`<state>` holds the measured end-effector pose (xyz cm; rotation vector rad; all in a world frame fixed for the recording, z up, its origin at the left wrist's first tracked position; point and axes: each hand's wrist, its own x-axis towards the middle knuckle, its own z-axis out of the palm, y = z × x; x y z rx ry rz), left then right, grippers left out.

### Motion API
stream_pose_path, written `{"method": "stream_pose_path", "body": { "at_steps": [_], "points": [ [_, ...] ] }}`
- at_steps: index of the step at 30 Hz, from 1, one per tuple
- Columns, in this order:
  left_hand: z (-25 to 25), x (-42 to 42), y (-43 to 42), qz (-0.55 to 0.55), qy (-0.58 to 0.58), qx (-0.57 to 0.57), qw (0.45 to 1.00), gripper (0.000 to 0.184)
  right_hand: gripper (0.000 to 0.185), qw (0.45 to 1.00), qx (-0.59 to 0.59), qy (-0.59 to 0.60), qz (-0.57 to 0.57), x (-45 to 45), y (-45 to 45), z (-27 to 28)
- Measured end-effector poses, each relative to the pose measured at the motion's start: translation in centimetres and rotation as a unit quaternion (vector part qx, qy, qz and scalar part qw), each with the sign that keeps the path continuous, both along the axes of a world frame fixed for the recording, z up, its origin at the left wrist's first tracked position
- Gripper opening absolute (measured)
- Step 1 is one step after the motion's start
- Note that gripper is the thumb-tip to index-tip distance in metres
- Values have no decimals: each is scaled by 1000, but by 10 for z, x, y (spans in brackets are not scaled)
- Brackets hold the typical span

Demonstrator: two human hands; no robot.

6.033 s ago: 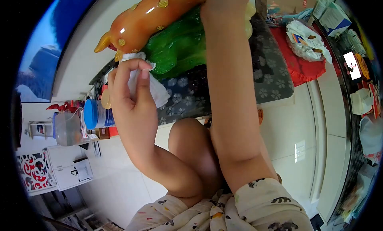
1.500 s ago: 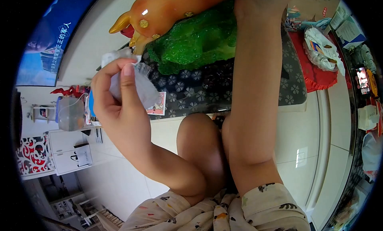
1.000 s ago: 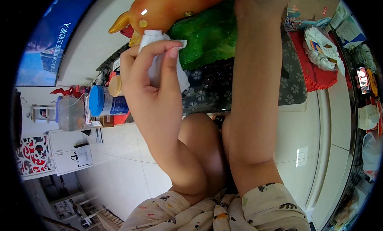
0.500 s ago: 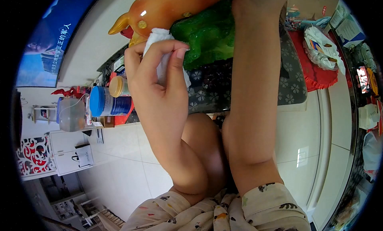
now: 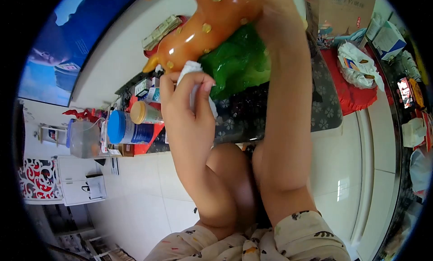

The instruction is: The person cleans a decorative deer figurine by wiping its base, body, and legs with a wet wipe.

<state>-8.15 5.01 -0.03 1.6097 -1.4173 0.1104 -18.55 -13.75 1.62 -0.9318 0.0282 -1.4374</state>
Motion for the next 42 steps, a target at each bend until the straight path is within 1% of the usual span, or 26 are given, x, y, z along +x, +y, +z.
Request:
{"method": "stream_pose_path", "body": {
  "at_steps": [1, 4, 5, 8, 11, 14, 17, 20, 23, 26, 29, 32, 35, 38, 41, 42],
  "points": [
    [0, 2, 1, -1, 3, 6, 1000, 8, 10, 998, -44, -26, 32, 5, 0, 0],
    [-2, 4, 2, -2, 18, 14, 1000, 7, 8, 996, -60, -57, 36, 15, 8, 4],
    [-3, 4, 1, -3, 26, 10, 1000, 7, 13, 997, -51, -53, 0, 17, 9, 4],
    [-2, 2, 1, -1, 30, 6, 1000, 8, 19, 997, 5, -31, 72, 11, 10, 6],
    [-1, 0, 1, -2, 14, 9, 1000, 10, 23, 998, 7, -35, 57, 8, 13, 6],
    [-2, 0, 0, -7, 9, 3, 1000, 9, 23, 998, 8, -35, 53, 8, 14, 6],
    [-3, 0, 0, -9, 17, 0, 1000, 8, 22, 995, -32, -48, 86, 7, 7, 2],
    [-3, 0, 0, -10, 18, 2, 1000, 8, 22, 996, -35, -49, 69, 8, 9, 3],
    [-4, 1, -1, -11, 16, -6, 1000, 8, 19, 996, -13, -48, 71, 9, 12, 5],
    [-4, 0, -1, -8, 11, -6, 1000, 7, 14, 997, 10, -58, 49, 10, 15, 7],
    [-3, 0, -1, -7, 11, -2, 1000, 7, 10, 994, -46, -96, 18, 15, 6, 2],
    [-3, -1, -1, -5, 5, -3, 1000, 8, 10, 996, 1, -83, 27, 13, 12, 6],
    [-4, -1, -2, -6, 6, -9, 1000, 8, 11, 992, -20, -124, 9, 18, 8, 3],
    [-4, 1, -3, 5, -19, -9, 1000, 8, 13, 985, 55, -153, -48, 21, 18, 12],
    [-8, 4, -6, 3, -16, -12, 1000, 7, 15, 981, 121, -138, -57, 18, 35, 19],
    [-7, 4, -4, 5, -14, -5, 1000, 7, 16, 980, 127, -138, -67, 19, 39, 20]
  ]
}}
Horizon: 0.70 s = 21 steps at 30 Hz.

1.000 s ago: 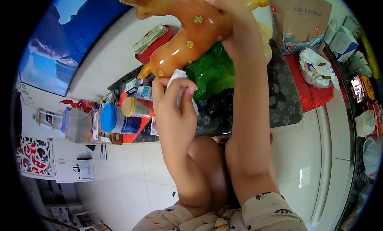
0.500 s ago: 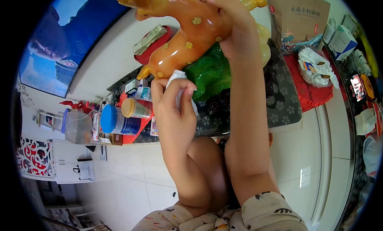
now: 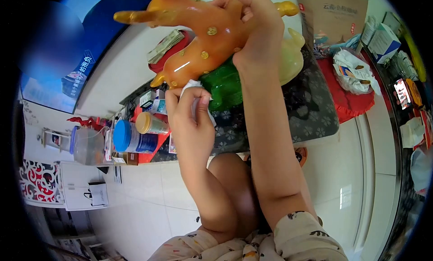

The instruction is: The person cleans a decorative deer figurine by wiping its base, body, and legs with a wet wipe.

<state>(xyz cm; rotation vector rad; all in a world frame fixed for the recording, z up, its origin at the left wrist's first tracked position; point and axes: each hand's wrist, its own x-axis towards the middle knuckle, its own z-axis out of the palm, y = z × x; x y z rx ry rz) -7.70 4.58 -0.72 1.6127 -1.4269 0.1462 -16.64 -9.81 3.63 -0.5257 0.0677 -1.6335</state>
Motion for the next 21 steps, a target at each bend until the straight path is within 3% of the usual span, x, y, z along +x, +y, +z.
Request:
{"method": "stream_pose_path", "body": {
  "at_steps": [2, 8, 11, 14, 21],
  "points": [
    [1, 1, 2, 4, 3, 10, 1000, 7, 20, 1000, 12, 1, -17, 2, 4, 1],
    [2, 5, 5, 1, 29, 24, 999, 4, 27, 996, -40, -12, 84, 8, -7, -13],
    [1, 6, 5, 0, 32, 22, 999, 4, 28, 987, -158, -12, 11, 4, -29, -38],
    [2, 6, 5, -2, 36, 25, 999, 5, 17, 990, -133, -34, -14, 5, -27, -36],
    [2, 5, 5, -3, 35, 22, 999, 5, 18, 994, -107, -31, -15, 0, -29, -32]
  ]
}}
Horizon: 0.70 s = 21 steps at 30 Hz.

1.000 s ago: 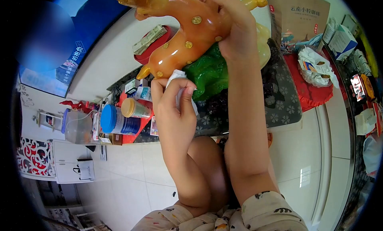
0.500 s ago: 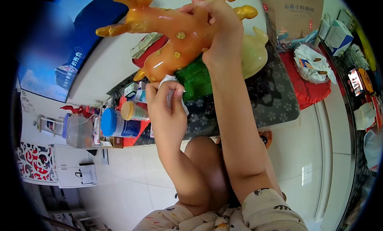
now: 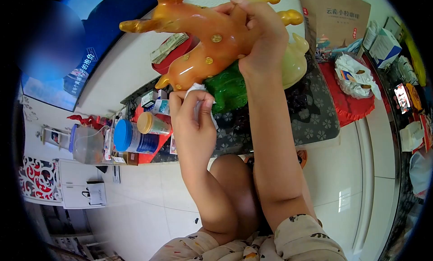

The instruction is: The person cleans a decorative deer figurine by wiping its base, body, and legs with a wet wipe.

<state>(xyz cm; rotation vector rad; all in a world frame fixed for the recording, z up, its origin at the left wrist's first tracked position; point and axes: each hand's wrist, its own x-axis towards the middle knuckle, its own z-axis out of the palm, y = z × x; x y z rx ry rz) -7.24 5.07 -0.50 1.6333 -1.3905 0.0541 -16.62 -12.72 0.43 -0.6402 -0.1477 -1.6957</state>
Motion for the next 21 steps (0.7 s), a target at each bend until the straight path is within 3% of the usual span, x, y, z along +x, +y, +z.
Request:
{"method": "stream_pose_path", "body": {
  "at_steps": [8, 14, 21],
  "points": [
    [1, -1, 0, -3, 1, -1, 1000, 5, 21, 999, 13, 48, 15, -4, 12, 12],
    [2, -5, 1, 3, -19, -1, 1000, 6, 20, 999, 30, 0, -32, -5, 7, 5],
    [9, -4, 7, 20, -7, -41, 999, 5, 24, 994, -31, -78, 67, -8, 27, 16]
  ]
}}
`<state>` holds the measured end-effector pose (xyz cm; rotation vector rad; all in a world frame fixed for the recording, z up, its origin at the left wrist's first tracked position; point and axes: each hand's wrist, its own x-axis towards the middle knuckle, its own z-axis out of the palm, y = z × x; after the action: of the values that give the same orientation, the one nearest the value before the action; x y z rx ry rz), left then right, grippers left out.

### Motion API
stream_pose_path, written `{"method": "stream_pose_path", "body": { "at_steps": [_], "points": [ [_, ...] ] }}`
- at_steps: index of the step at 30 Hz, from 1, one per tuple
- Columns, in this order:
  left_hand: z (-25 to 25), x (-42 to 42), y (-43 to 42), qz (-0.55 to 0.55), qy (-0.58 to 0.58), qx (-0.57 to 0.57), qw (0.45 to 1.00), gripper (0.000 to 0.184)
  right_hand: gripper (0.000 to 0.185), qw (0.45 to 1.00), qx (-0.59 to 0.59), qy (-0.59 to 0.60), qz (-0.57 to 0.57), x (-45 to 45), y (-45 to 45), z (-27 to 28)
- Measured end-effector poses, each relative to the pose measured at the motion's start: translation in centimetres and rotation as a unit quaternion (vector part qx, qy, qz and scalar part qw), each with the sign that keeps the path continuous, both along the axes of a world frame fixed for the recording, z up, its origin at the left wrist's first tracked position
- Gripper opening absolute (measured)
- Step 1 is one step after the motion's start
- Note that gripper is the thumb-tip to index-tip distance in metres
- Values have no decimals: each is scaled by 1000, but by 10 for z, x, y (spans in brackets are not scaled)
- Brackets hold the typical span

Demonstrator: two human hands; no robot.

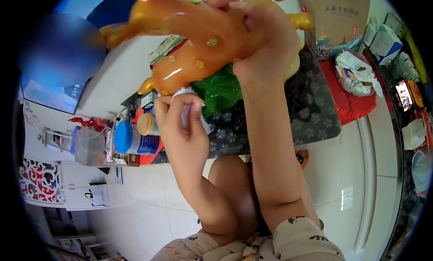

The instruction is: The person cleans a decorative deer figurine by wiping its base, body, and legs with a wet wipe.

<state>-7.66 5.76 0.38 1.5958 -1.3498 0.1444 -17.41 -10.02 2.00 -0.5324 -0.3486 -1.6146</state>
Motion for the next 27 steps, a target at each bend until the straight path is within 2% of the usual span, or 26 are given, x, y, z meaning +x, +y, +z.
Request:
{"method": "stream_pose_path", "body": {
  "at_steps": [3, 6, 8, 11, 14, 15, 18, 27],
  "points": [
    [8, -2, 6, 24, -25, -4, 999, 3, 26, 999, -13, -38, 15, 7, 22, 20],
    [7, 0, 5, 32, -32, -14, 999, 3, 26, 998, -13, -48, -40, 13, 7, 8],
    [7, 2, 3, 26, -37, -29, 999, 3, 25, 991, 76, -10, -110, 6, -13, -8],
    [8, 2, 1, 21, -15, -30, 999, 3, 26, 987, 139, -3, -86, 3, -8, -3],
    [6, 1, -2, -2, -15, -54, 998, 3, 33, 983, 152, 21, -104, -6, -10, 0],
    [5, 0, -2, -10, -7, -63, 998, 2, 41, 979, 151, 52, -125, -4, 0, 8],
    [1, 2, -7, -37, -9, -90, 995, 2, 49, 975, 158, 43, -147, -10, -5, 4],
    [2, 1, -9, -42, -8, -82, 996, 4, 56, 979, 136, 66, -137, -29, -21, 1]
  ]
}}
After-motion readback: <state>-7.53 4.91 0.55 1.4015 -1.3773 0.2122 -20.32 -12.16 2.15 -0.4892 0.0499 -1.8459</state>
